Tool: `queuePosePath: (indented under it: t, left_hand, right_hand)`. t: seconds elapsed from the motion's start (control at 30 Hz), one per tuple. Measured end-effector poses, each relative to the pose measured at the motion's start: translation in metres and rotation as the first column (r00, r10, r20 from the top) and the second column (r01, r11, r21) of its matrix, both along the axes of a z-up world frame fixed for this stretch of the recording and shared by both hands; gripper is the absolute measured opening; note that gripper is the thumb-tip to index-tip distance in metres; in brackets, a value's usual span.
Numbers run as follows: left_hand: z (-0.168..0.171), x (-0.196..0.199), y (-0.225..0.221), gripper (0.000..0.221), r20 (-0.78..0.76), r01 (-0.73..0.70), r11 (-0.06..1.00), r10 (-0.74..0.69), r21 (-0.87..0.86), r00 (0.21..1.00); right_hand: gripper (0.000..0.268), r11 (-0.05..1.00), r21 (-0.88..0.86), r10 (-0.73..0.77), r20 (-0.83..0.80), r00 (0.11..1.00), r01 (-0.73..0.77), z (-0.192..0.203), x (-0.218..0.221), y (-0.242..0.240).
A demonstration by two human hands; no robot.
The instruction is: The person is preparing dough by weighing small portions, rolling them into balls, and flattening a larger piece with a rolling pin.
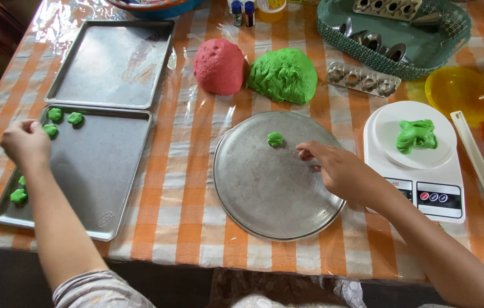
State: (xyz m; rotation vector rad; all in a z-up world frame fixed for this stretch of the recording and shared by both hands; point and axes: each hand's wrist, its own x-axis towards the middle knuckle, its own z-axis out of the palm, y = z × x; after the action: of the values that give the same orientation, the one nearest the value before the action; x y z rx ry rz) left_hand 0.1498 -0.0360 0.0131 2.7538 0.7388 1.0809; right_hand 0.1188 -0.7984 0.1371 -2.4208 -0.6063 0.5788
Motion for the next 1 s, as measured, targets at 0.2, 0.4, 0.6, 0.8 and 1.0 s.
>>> queuePosePath:
  t: [0.2, 0.4, 0.6, 0.8, 1.0]
  left_hand:
    - [0.019, -0.058, 0.001, 0.044, -0.27, 0.004, 0.995, -0.031, -0.099, 0.962]
    - [0.021, -0.047, -0.002, 0.062, -0.483, -0.054, 0.998, 0.032, -0.031, 0.875]
    - [0.027, -0.04, -0.013, 0.056, -0.508, -0.111, 0.975, -0.001, -0.191, 0.862]
    - [0.031, -0.039, -0.015, 0.045, -0.446, -0.166, 0.949, 0.032, -0.266, 0.894]
    - [0.031, -0.045, -0.007, 0.007, -0.175, 0.028, 0.897, -0.116, -0.44, 0.978]
  right_hand:
    - [0.059, 1.0, -0.024, 0.007, 0.014, 1.0, -0.007, 0.003, 0.0, 0.0]
    - [0.061, 1.0, -0.027, 0.007, 0.003, 1.0, -0.007, 0.003, -0.001, 0.001]
    - [0.061, 0.998, -0.054, -0.016, -0.021, 1.0, 0.015, 0.011, -0.003, 0.005]
    - [0.061, 1.0, -0.006, 0.002, 0.01, 1.0, -0.002, 0.006, -0.002, 0.003]
    - [0.062, 1.0, -0.024, -0.011, -0.003, 1.0, 0.011, 0.01, -0.004, 0.004]
